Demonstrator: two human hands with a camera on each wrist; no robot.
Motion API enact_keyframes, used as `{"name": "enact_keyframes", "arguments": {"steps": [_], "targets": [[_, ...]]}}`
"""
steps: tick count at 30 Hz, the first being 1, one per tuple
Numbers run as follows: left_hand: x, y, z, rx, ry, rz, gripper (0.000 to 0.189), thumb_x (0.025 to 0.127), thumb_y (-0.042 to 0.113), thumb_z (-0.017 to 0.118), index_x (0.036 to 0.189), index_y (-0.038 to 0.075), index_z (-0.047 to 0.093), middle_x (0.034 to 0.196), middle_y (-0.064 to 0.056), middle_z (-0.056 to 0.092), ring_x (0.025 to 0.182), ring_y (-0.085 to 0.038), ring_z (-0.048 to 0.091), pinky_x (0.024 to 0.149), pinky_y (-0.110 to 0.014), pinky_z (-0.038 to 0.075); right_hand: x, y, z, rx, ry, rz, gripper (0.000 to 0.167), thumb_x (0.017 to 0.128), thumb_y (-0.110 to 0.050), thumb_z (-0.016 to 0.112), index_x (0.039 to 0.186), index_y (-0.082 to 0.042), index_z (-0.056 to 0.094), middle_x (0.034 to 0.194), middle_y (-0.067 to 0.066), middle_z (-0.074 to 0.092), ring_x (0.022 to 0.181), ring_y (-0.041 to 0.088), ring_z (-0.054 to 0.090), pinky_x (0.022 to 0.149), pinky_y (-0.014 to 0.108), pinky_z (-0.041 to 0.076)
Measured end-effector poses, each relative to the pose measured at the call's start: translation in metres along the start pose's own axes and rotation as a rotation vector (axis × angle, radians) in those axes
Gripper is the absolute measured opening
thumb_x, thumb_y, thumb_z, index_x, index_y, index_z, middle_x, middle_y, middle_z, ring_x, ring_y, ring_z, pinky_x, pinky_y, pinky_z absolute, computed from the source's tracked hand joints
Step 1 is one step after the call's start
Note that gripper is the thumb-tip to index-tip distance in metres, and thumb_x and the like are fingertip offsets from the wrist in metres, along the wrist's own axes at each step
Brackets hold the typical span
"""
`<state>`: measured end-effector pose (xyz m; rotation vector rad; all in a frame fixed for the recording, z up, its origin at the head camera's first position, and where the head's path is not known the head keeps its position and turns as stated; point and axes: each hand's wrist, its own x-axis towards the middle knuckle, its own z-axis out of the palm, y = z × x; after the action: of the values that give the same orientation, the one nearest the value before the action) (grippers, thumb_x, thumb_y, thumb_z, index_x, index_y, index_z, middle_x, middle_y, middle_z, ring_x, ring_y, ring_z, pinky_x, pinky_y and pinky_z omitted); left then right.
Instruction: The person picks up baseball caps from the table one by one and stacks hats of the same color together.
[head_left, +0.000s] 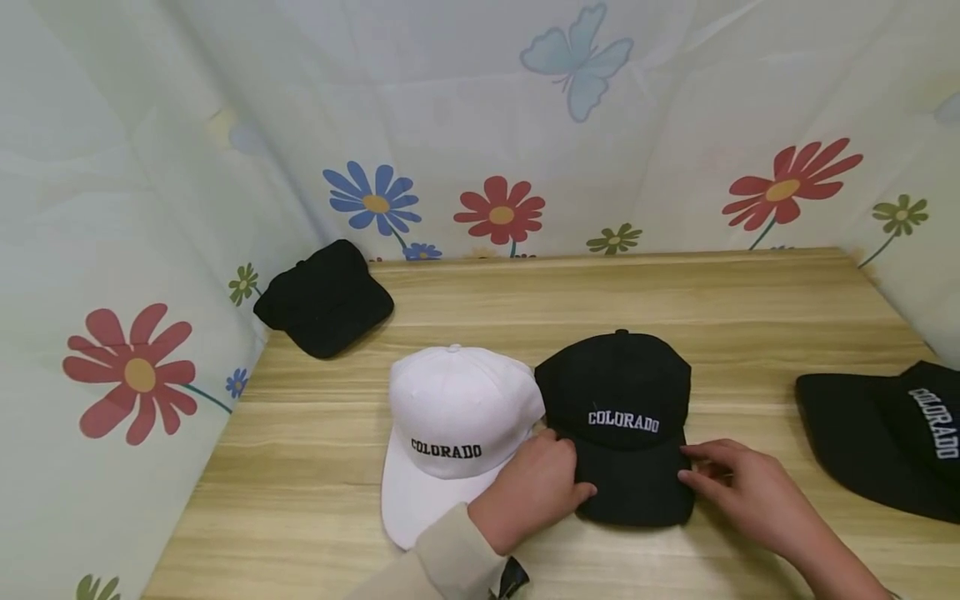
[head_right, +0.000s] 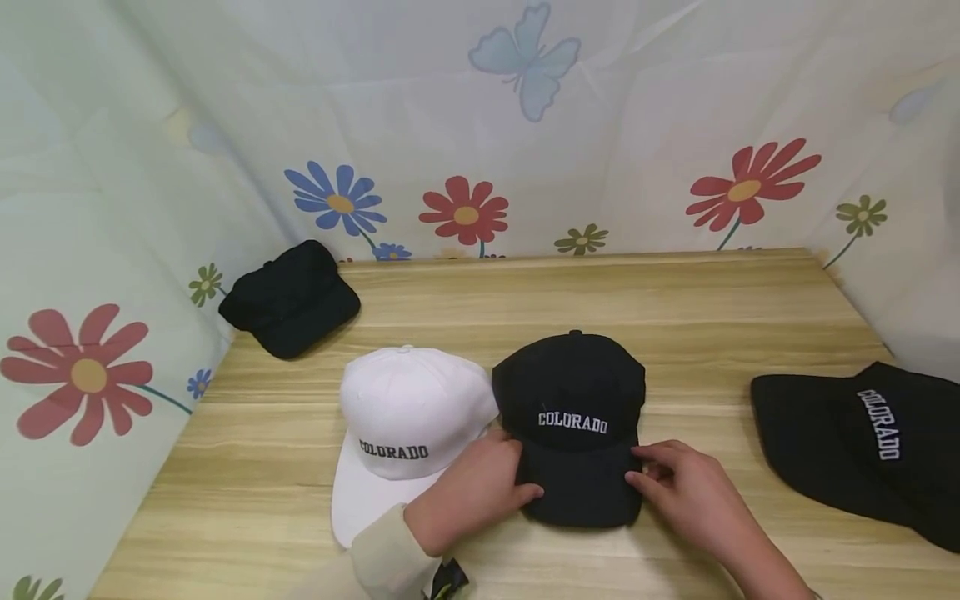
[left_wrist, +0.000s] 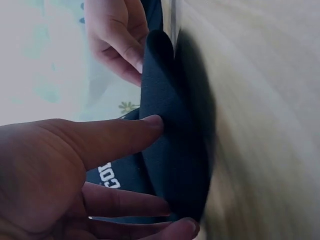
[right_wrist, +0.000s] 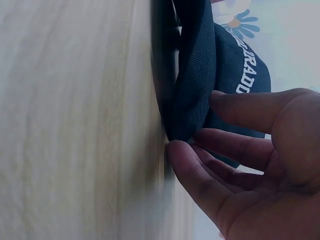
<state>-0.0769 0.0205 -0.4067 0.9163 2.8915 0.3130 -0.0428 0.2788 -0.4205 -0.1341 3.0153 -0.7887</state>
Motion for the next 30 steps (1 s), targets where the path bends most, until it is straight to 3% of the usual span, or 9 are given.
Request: {"name": "enact_keyframes", "arguments": {"steps": [7,13,18,22,27,30], "targets": [[0.003,0.011,-0.014,0.027,-0.032,0.025,0.037,0.083,0.047,0.071,0.071,0.012,0.068,0.067,0.001,0.06,0.066,-0.013,0.057,0.055,-0.027,0.045,-0.003,0.004,-0.004,0.017,-0.017,-0.008,0.029,0.083,-0.027,0.076,0.106,-0.009,0.073,0.093,-0.004,0.07,0.074,-0.003,0.061,0.068,0.025,0.052],[0.015,0.031,-0.028,0.021,-0.062,0.05,0.042,0.086,0.054,0.065,0.063,0.019,0.061,0.063,0.005,0.059,0.057,-0.012,0.057,0.049,-0.026,0.042,-0.009,0.014,-0.015,0.002,-0.035,0.077,0.033,0.088,-0.034,0.071,0.11,-0.009,0.072,0.099,0.004,0.071,0.081,0.007,0.063,0.066,0.025,0.05],[0.031,0.047,-0.032,-0.018,-0.132,0.122,0.037,0.087,0.059,0.06,0.077,0.024,0.064,0.072,0.011,0.062,0.066,-0.007,0.059,0.055,-0.021,0.046,-0.016,0.025,-0.027,-0.014,-0.061,0.185,0.043,0.09,-0.042,0.067,0.115,-0.007,0.07,0.107,0.015,0.071,0.088,0.024,0.068,0.07,0.037,0.054],[0.047,0.059,-0.029,-0.085,-0.217,0.225,0.034,0.09,0.059,0.057,0.096,0.028,0.067,0.085,0.016,0.065,0.071,0.001,0.057,0.062,-0.014,0.044,-0.022,0.037,-0.032,-0.027,-0.102,0.295,0.057,0.091,-0.05,0.062,0.119,-0.001,0.066,0.11,0.022,0.068,0.09,0.03,0.066,0.074,0.048,0.052],[0.07,0.081,-0.024,-0.18,-0.301,0.31,0.038,0.092,0.056,0.055,0.118,0.03,0.064,0.112,0.021,0.066,0.083,0.01,0.058,0.073,-0.007,0.042,-0.034,0.059,-0.038,-0.017,-0.16,0.447,0.078,0.09,-0.065,0.051,0.126,0.004,0.058,0.113,0.028,0.065,0.095,0.038,0.063,0.074,0.048,0.05],[0.084,0.097,-0.023,-0.208,-0.309,0.32,0.038,0.093,0.054,0.054,0.123,0.033,0.062,0.114,0.022,0.065,0.091,0.011,0.056,0.075,-0.007,0.041,-0.043,0.072,-0.04,-0.007,-0.151,0.552,0.081,0.09,-0.065,0.05,0.129,0.005,0.055,0.116,0.031,0.061,0.096,0.04,0.059,0.076,0.048,0.048]]}}
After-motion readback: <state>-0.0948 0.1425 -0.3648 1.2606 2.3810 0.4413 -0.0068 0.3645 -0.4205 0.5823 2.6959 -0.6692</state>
